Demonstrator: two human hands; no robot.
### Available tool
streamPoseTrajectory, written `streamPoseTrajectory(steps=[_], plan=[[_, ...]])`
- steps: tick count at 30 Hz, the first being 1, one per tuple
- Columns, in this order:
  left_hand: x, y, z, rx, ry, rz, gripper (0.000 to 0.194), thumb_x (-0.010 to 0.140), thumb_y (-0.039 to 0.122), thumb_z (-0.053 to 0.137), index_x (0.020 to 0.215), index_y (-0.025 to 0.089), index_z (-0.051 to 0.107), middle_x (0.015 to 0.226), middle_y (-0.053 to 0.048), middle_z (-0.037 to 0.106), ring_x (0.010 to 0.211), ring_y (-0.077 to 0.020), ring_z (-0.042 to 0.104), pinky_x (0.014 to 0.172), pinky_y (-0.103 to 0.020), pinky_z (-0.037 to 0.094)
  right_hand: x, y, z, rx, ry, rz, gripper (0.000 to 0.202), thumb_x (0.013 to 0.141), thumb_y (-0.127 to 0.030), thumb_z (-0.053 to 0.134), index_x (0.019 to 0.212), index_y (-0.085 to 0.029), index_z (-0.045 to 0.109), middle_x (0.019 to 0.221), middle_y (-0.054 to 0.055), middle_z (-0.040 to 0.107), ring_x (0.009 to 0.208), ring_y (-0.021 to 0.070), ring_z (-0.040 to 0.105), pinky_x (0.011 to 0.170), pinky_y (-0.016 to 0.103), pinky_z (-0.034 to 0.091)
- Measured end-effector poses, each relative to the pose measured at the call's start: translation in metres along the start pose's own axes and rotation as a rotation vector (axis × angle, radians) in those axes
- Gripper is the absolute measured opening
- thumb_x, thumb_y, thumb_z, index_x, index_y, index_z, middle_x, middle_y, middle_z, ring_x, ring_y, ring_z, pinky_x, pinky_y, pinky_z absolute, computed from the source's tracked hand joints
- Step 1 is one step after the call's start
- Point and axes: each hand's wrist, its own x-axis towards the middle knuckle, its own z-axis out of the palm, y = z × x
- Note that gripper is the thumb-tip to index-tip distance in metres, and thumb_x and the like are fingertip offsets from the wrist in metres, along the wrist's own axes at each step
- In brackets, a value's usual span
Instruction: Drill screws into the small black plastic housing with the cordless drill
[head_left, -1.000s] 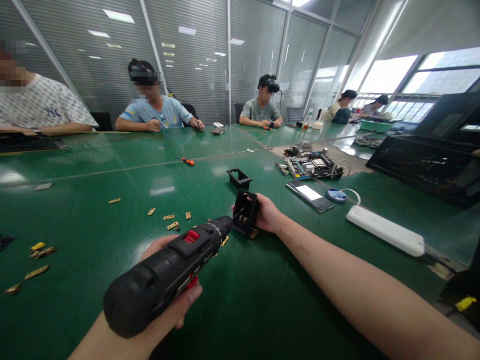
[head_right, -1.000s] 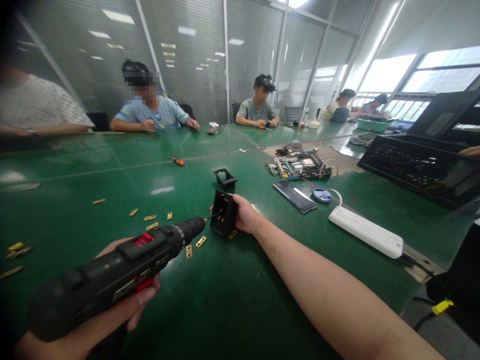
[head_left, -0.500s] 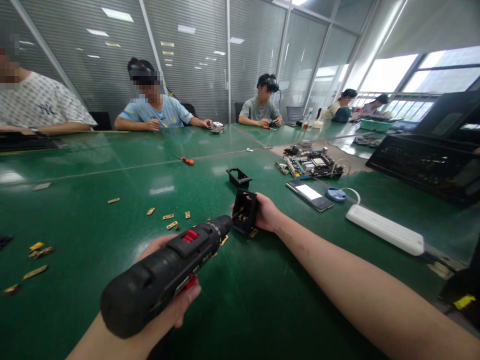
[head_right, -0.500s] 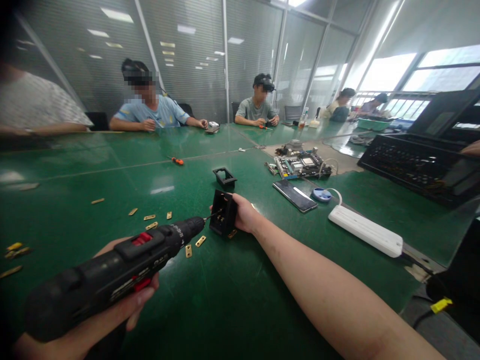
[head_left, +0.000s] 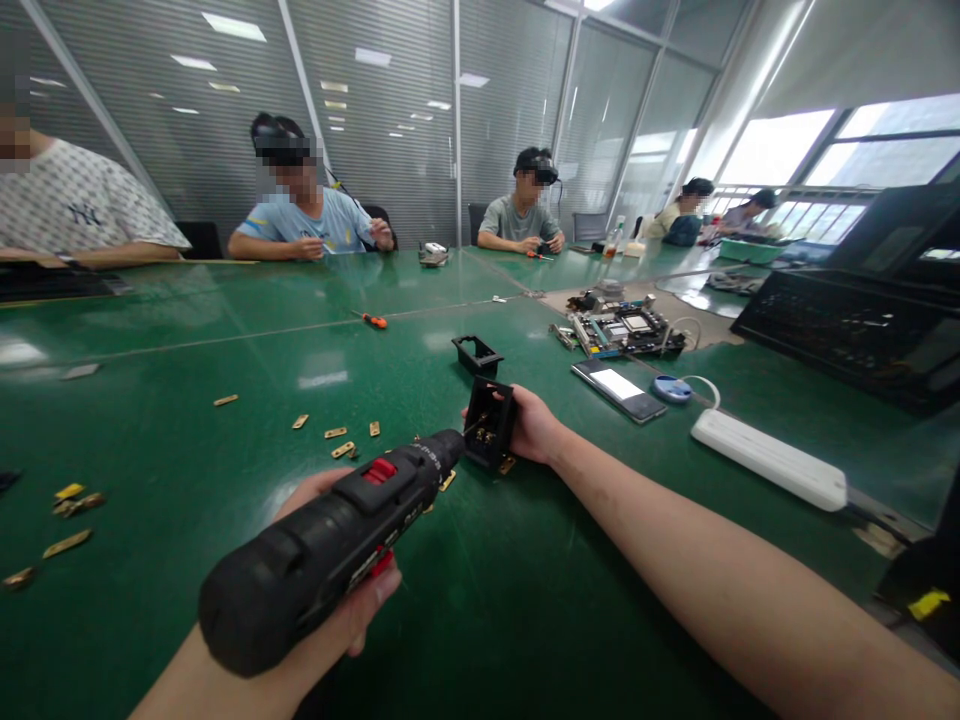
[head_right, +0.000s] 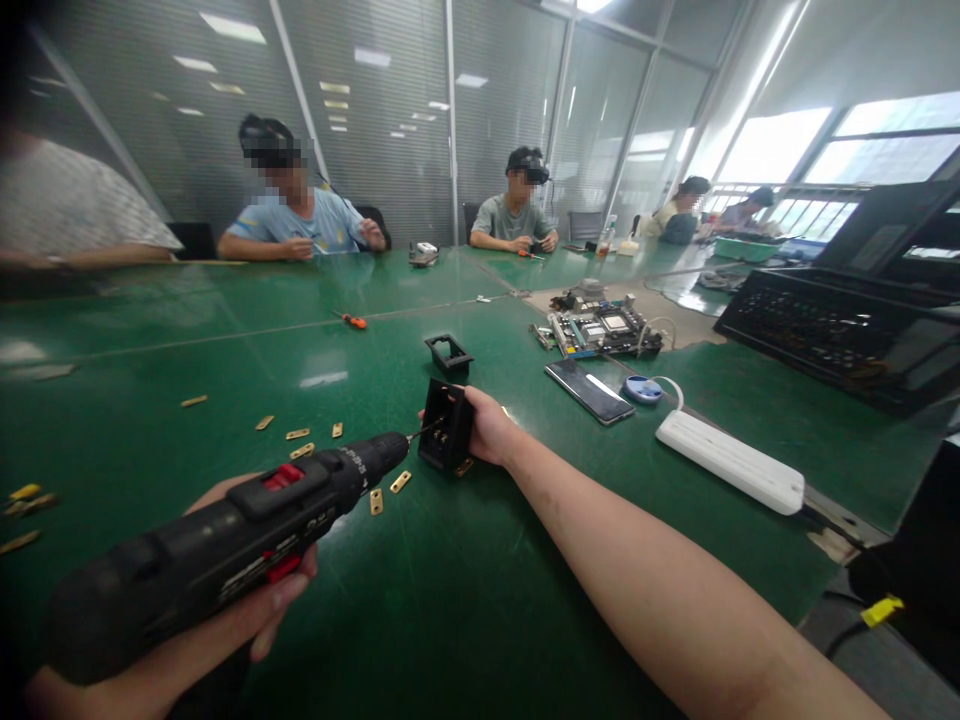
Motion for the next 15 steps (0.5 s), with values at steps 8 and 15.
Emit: streamPoseTrajectory(steps=[8,15], plan=[[0.0015,-0.0028,-0.0009,-0.005,0.002,0.000,0.076,0.069,0.039,0.082,0.137,0.029,0.050,0.065,0.008,0.080,0.027,-0.0133,0.061,0.033,-0.018,0.050,-0.0012,-0.0017,0.0017,-0.031,0.034,0.022,0.032,0.098,-0.041,0.056,0.110,-0.017,0.073,0.095,0.012,0.084,0.094,0.0314,0.080,0.098,0.051,0.064],[-0.0005,-0.0024,-0.0043,0.030,-0.010,-0.008,0.075,0.071,0.041,0.082,0.138,0.031,0.050,0.067,0.007,0.081,0.031,-0.0149,0.063,0.035,-0.020,0.052,-0.0012,-0.0015,0.0022,-0.013,0.039,0.023,0.032,0.098,-0.040,0.056,0.112,-0.017,0.073,0.096,0.012,0.085,0.096,0.0311,0.080,0.100,0.051,0.064]])
